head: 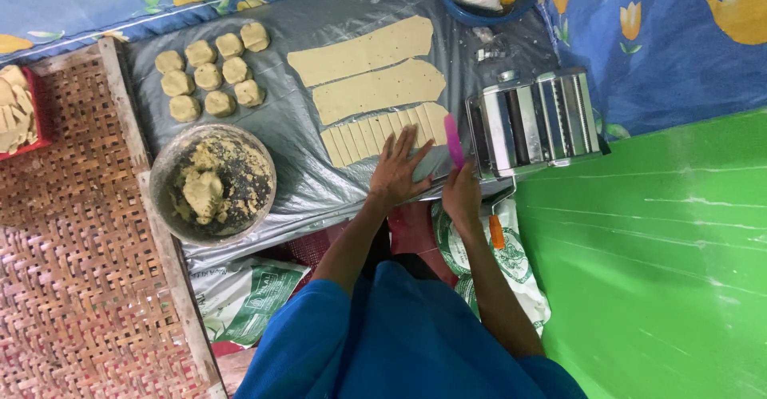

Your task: Cutting sheets of dough into smaller strips and squares using a plastic scraper tool.

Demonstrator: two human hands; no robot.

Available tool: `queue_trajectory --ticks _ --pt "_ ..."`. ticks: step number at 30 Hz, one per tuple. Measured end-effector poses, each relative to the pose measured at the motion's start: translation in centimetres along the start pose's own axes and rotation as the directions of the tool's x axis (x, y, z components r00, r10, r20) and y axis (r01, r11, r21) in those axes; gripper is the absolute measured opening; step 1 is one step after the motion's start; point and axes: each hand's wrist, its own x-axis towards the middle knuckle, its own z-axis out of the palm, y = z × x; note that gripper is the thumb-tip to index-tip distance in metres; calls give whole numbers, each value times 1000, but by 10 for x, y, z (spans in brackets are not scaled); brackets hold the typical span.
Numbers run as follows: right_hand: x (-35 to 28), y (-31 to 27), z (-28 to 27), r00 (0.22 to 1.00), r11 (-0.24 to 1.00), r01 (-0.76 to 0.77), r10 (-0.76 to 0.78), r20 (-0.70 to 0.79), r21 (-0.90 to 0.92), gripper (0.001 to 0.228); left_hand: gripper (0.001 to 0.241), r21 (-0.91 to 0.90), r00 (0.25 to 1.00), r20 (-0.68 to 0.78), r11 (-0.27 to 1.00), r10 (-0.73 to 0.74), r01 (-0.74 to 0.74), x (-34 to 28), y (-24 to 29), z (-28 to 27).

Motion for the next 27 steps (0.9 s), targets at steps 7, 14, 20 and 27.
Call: queue_trajectory --ticks 7,14,20,27 --pt "37 -38 -3 999 986 42 -47 -26 -164 33 89 13 1000 6 1000 -9 9 0 2 -3" --pt "50 -29 8 997 968 64 -53 48 -244 44 91 5 999 -33 1000 8 -8 1 1 -6" --pt "46 -44 -2 996 972 49 -30 87 -230 46 89 -2 999 -33 1000 16 -16 1 1 -5" --pt "46 -49 -8 992 976 80 -57 114 -202 46 88 36 1000 -9 999 11 -11 1 0 -3"
